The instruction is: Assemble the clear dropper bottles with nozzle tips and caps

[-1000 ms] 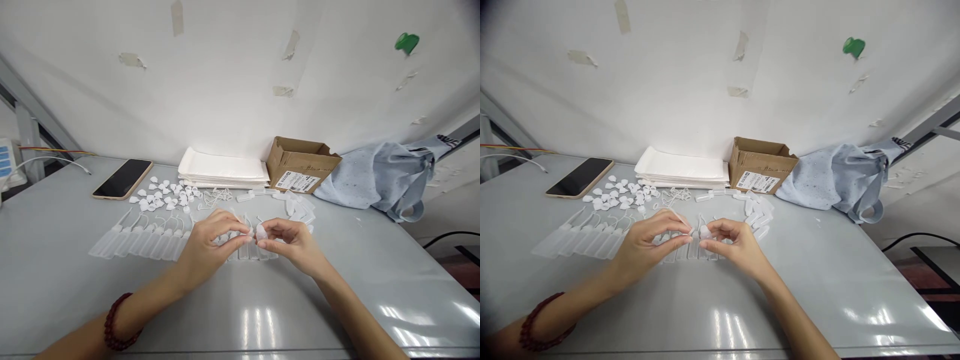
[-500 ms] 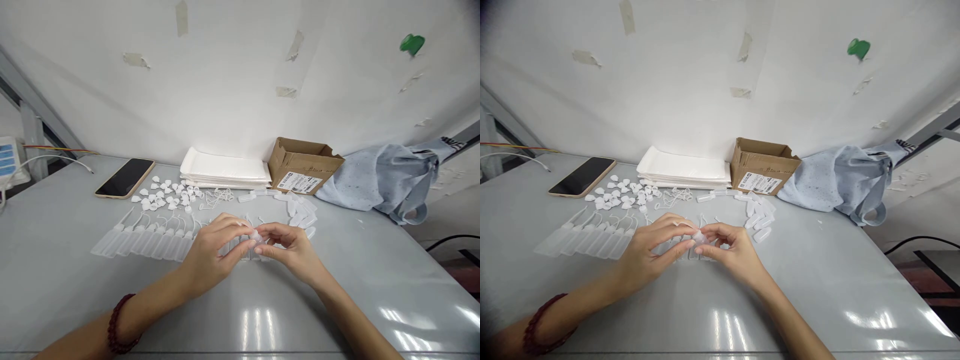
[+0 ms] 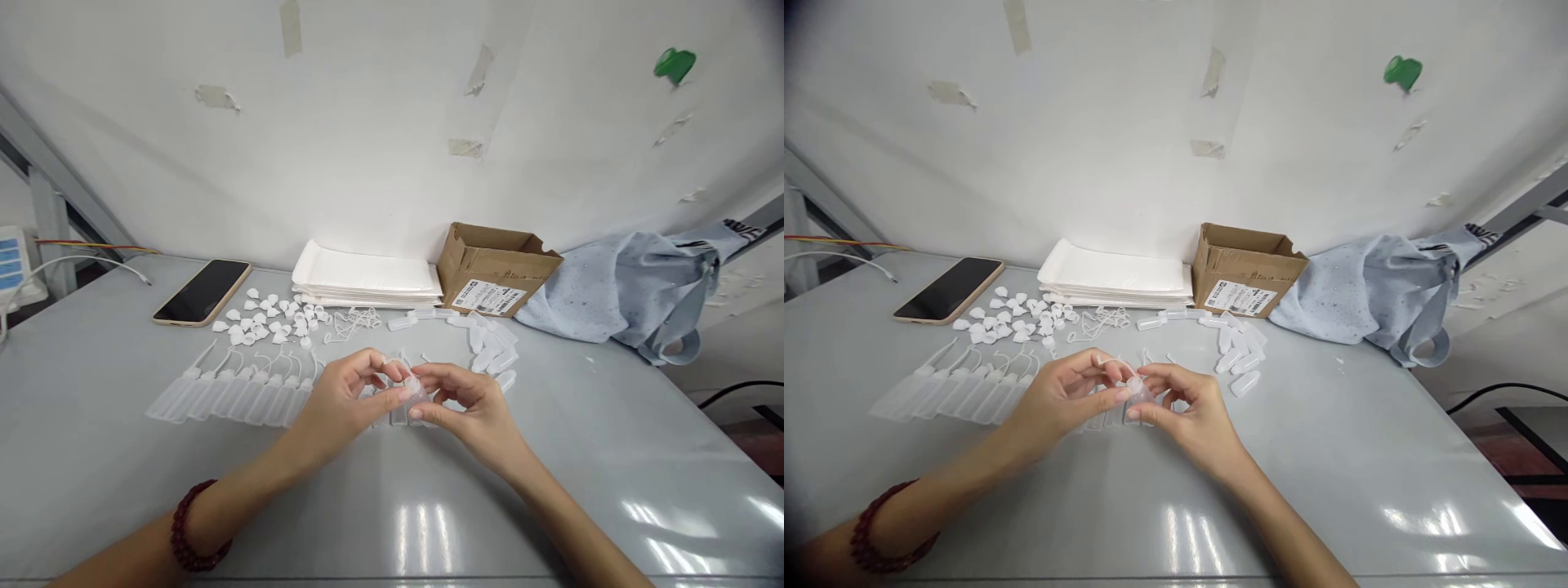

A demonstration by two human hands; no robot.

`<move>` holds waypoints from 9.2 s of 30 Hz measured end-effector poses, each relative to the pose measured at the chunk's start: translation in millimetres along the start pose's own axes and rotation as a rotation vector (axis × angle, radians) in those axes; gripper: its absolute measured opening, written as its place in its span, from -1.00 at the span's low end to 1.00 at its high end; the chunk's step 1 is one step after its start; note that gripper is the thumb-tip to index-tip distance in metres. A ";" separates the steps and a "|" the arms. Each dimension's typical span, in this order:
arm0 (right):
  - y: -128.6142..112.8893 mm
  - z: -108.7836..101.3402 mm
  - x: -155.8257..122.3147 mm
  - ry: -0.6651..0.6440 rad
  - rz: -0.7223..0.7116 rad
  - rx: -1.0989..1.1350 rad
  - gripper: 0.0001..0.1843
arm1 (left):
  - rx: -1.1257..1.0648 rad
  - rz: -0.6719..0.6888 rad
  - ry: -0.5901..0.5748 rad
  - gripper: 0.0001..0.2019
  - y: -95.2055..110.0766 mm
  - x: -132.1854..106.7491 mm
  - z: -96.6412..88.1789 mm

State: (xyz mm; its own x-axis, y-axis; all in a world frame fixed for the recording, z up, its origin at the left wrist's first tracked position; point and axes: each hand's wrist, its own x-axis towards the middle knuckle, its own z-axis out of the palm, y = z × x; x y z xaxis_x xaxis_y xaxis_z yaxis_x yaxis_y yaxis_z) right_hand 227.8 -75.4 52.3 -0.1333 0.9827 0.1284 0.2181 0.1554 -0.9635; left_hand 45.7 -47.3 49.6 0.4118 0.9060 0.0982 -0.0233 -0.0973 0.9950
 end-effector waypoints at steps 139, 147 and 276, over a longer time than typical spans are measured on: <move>9.8 -68.7 11.8 -0.179 0.338 -0.632 -0.70 | 1.165 0.321 -0.388 -0.55 -3.4 47.1 57.0; 10.1 -74.8 10.4 -0.189 0.369 -0.612 -0.67 | 1.115 0.212 -0.198 -0.57 8.4 52.2 8.9; 9.8 -8.2 0.0 -0.252 0.219 0.598 -0.70 | 0.744 0.591 0.033 -0.52 -12.7 -0.1 16.0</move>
State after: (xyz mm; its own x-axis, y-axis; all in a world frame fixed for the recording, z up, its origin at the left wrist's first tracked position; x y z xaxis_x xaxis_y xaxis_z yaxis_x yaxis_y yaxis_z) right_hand 237.9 -73.1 44.7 -0.3835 0.9207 -0.0728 -0.2963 -0.1973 -0.9345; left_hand 60.5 -52.7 36.7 0.4927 0.6362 0.5938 0.3709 -0.7707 0.5180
